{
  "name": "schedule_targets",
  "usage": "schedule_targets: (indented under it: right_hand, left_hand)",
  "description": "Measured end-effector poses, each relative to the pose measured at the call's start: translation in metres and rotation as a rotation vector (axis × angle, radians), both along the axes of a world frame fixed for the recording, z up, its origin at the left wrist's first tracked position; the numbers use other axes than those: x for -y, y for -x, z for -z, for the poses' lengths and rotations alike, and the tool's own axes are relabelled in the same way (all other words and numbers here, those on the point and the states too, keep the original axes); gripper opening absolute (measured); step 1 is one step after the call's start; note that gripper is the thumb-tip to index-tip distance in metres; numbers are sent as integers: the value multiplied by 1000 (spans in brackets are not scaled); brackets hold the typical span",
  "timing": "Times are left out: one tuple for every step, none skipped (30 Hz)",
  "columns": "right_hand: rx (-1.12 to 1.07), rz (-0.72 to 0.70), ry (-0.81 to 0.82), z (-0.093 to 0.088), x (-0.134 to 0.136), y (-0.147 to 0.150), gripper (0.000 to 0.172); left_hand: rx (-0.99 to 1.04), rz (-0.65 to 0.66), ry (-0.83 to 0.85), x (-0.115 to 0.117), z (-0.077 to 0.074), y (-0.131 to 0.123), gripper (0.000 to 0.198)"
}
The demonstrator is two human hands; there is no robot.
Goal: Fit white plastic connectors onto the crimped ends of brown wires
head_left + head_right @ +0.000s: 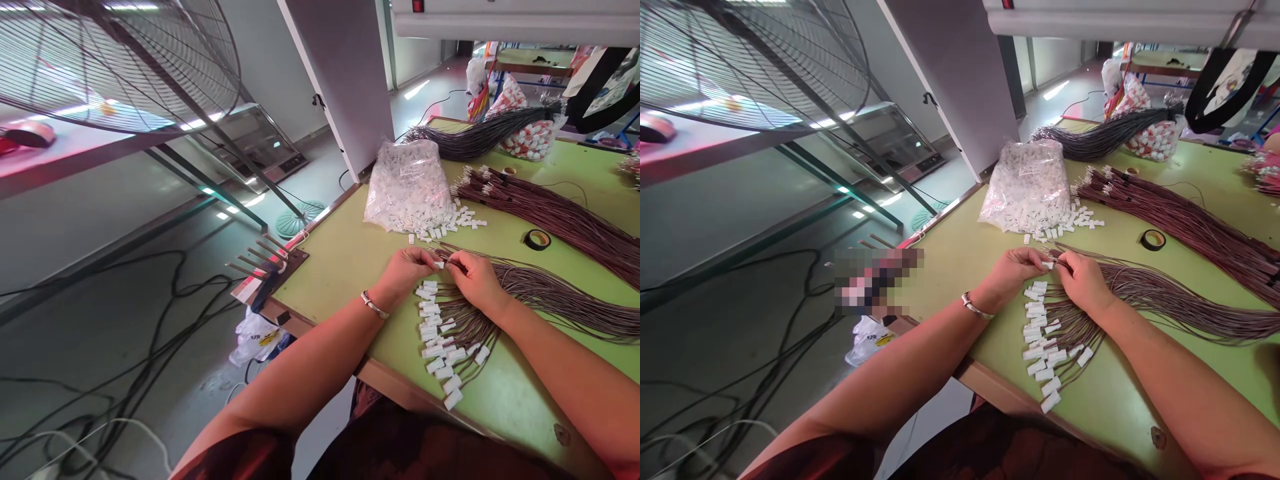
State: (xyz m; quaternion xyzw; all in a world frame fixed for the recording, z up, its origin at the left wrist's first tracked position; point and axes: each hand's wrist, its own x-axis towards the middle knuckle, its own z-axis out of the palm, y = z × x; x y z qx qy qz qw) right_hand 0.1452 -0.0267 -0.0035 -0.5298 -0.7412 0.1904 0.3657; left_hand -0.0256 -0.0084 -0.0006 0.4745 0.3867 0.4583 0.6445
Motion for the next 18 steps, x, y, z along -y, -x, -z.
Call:
schedule_targets:
  right_hand:
    - [9,-9,6,0,0,0,12]
    - [13,-16,14,1,0,0,12]
    - [13,-22,25,1,-1,0,12]
    - [9,-24,38,1,-1,0,11]
    - [2,-22,55,1,-2,-1,11]
    - [-10,-16,77,1,-3,-1,11]
    - [-30,-7,106,1,-3,-1,12]
    - [-60,0,142,1,-4,-1,13]
    - [-99,2,181,1,-5,-2,15]
    - [-142,-1,219,1,-5,-2,17]
    - [-183,-7,250,2,-6,-2,19]
    - [-217,-15,263,3,-6,-2,20]
    - [-235,-22,251,4,-6,-2,20]
    - [-234,-27,211,5,-5,-2,18]
    - [-213,-29,148,5,-4,-2,16]
    - [-177,-32,68,5,-3,-1,14]
    - [-130,-35,-17,4,-2,-1,13]
    - [-73,-40,-97,3,0,-1,13]
  left_hand:
    - [-45,-4,-59,0,1,-1,15]
    - [-81,-9,-110,0,2,-1,15]
    - [-108,-12,-149,0,4,-2,15]
    - [-123,-14,-171,0,4,-2,16]
    - [-124,-13,-174,0,5,-2,16]
    - [-111,-6,-161,0,5,-2,16]
    - [-91,3,-138,0,5,-2,15]
    - [-71,16,-113,0,4,-3,15]
    - [-51,29,-90,0,3,-3,15]
    - [-30,37,-69,-1,2,-2,15]
    - [-8,42,-49,-1,1,-2,15]
    - [13,44,-25,-1,0,-2,15]
    - [32,47,5,-2,0,-1,16]
    - [48,52,40,-3,-1,-1,16]
    - [63,59,80,-3,-1,0,16]
    - [77,65,121,-4,-1,1,16]
    - [92,66,160,-4,-1,1,16]
    - [113,61,195,-4,-1,1,16]
